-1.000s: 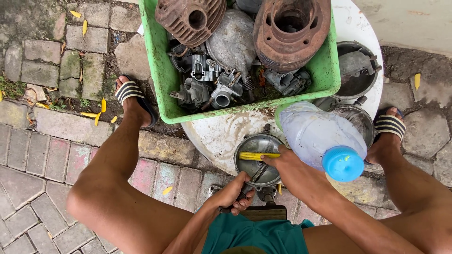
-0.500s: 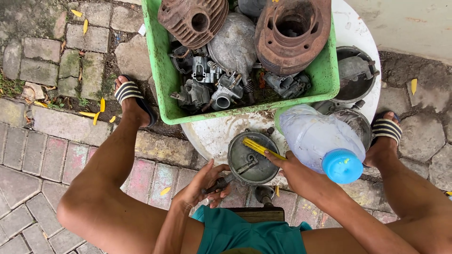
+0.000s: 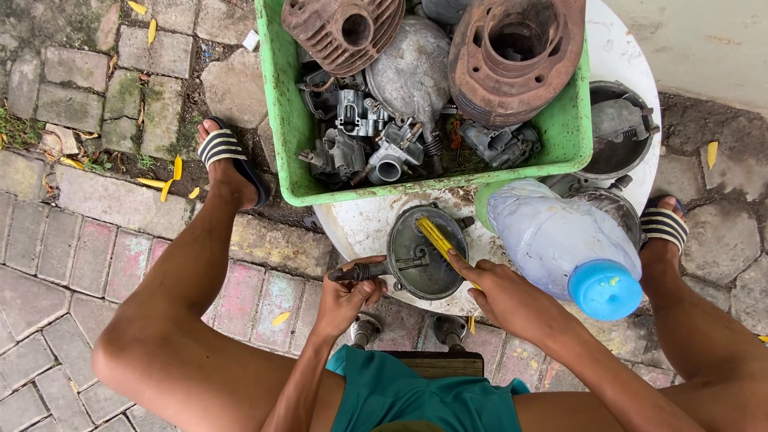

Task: Cleaning a motorcycle metal part using a brush and cleaning solution

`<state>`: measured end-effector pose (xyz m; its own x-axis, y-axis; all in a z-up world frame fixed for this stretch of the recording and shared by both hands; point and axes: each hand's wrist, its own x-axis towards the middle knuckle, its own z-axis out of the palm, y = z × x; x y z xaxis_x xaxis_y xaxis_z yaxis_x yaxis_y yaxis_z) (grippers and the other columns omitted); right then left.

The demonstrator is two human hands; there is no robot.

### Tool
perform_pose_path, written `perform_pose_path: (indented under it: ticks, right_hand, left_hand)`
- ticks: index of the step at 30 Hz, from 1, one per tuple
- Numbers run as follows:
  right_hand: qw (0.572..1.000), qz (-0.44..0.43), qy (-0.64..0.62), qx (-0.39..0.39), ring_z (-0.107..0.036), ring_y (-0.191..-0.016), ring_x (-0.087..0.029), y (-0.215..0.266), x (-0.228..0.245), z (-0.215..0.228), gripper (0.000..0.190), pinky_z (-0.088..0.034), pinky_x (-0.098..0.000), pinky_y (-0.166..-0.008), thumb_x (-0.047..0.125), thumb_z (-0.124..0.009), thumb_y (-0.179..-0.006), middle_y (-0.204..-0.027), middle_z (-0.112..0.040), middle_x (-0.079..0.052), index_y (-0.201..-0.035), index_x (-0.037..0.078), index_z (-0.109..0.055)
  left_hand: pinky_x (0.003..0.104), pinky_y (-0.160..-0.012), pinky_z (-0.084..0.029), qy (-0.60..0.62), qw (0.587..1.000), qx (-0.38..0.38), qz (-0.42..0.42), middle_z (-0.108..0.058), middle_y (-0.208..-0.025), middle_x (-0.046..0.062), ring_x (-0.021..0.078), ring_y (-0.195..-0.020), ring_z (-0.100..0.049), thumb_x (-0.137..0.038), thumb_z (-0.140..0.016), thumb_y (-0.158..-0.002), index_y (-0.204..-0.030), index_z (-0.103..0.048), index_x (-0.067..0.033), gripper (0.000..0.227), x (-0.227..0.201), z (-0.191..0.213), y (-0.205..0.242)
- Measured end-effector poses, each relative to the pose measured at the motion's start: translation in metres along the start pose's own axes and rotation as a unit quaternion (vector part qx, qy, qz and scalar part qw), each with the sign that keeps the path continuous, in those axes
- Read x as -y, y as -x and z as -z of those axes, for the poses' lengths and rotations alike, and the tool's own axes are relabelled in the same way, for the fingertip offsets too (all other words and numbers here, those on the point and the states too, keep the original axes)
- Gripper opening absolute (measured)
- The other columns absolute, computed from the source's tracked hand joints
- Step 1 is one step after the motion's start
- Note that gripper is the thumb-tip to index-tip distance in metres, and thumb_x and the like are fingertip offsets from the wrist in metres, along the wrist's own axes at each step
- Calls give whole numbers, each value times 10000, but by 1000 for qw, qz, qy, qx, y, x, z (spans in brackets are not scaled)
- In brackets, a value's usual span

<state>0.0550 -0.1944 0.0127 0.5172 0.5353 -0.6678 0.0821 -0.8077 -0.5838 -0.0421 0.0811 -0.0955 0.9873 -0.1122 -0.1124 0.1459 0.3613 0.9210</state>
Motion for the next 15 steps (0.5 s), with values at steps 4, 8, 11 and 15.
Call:
perform_pose_path:
  ticks: [4, 8, 11, 15]
  right_hand:
    - [1000, -28, -10, 5, -761, -810, -297, 4, 14, 6, 604, -615, -387, -678, 46, -546, -936, -1126, -707, -253, -1527, 144, -469]
    - [997, -60, -48, 17, -736, -719, -224, 10, 21, 13, 541, -614, -344, -662, 38, -553, -946, -1188, -693, -252, -1482, 104, -523]
    - [997, -39, -60, 18, -738, -743, -229, 12, 26, 17, 557, -613, -339, -675, 44, -559, -937, -1179, -699, -242, -1489, 74, -498]
    - [998, -27, -52, 26, -733, -730, -212, 6, 19, 11, 553, -607, -335, -686, 51, -549, -951, -1186, -694, -236, -1500, 68, -481]
  left_hand:
    - [425, -857, -547, -35, 994, -69, -75, -534, -642, 123, 167, -566, -498, -362, -559, -997, -1241, -596, 122, 543, 6, -18, -2]
    - [388, -990, -404, -179, 966, -144, -117, -468, -1101, 105, 202, -1004, -458, -606, -381, -1015, -1175, -609, -42, 630, -5, -48, -14]
    - [370, -869, -436, -138, 942, -224, -211, -454, -1027, 81, 171, -901, -478, -412, -453, -1073, -1070, -551, -65, 360, 8, -67, -30]
    - [339, -725, -425, -126, 917, -270, -265, -443, -921, 78, 175, -753, -449, -271, -370, -1108, -944, -495, -81, 281, 17, -70, -51]
